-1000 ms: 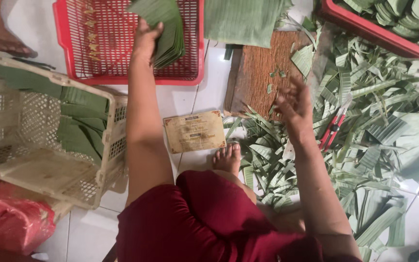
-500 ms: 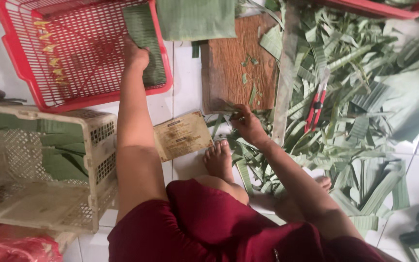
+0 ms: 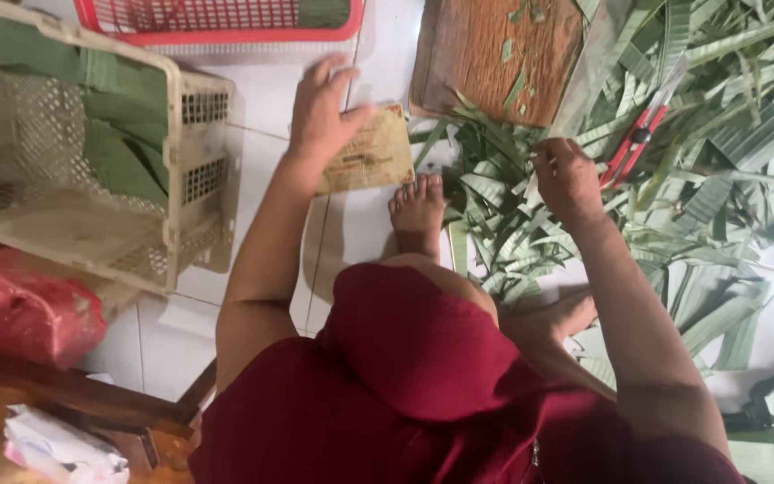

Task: The person sits on the floor and uses a red utility knife to cut large green banana leaves into uniform rectangular pieces. They use a rectangular cardboard template to measure and align the leaves before cutting. The cut pieces are stacked in a red basket, while the trimmings are discarded on the floor.

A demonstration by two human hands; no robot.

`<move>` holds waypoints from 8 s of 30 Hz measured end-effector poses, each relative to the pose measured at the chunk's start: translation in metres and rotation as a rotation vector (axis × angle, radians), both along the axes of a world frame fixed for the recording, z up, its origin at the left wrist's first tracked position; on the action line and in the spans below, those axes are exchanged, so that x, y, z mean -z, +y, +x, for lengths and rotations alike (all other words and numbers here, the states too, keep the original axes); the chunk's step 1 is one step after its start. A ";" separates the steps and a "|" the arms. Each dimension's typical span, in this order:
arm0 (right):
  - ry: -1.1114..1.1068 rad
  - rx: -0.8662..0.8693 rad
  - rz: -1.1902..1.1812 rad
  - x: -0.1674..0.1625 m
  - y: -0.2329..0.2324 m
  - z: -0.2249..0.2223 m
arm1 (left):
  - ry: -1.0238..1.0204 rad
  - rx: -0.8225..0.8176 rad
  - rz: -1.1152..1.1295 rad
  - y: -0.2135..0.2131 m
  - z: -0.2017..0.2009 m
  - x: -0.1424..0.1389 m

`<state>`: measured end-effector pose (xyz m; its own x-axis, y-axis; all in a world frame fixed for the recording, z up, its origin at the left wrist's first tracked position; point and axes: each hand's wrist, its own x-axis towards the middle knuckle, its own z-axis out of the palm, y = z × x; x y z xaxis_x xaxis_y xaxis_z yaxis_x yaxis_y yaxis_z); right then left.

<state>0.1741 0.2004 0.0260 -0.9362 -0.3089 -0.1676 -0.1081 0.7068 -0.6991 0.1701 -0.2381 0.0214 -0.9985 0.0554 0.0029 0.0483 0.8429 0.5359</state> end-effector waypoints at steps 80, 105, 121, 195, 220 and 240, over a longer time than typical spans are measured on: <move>0.454 0.563 -0.318 0.001 0.233 -0.467 | 0.478 -0.357 0.219 0.140 -0.413 -0.002; 0.431 0.451 -0.426 0.016 -0.188 -0.536 | -0.004 -0.879 2.081 0.121 -0.410 0.081; 0.416 0.319 -0.244 0.013 -0.221 -0.559 | -0.102 -0.798 2.127 0.102 -0.432 0.072; -0.023 0.554 -0.915 -0.018 -0.027 -0.074 | -0.055 -0.190 0.870 0.166 -0.089 -0.030; -0.327 0.644 -0.675 0.040 -0.009 -0.078 | -0.676 -0.189 0.788 0.147 -0.101 0.028; 0.016 0.662 -0.585 0.055 -0.022 -0.086 | -0.521 -0.262 1.663 0.145 -0.138 0.042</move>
<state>0.0886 0.1785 -0.0291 -0.9541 0.2657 -0.1380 0.1841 0.1570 -0.9703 0.0320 -0.0934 -0.0205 -0.8950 0.1781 -0.4089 -0.4271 -0.6063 0.6708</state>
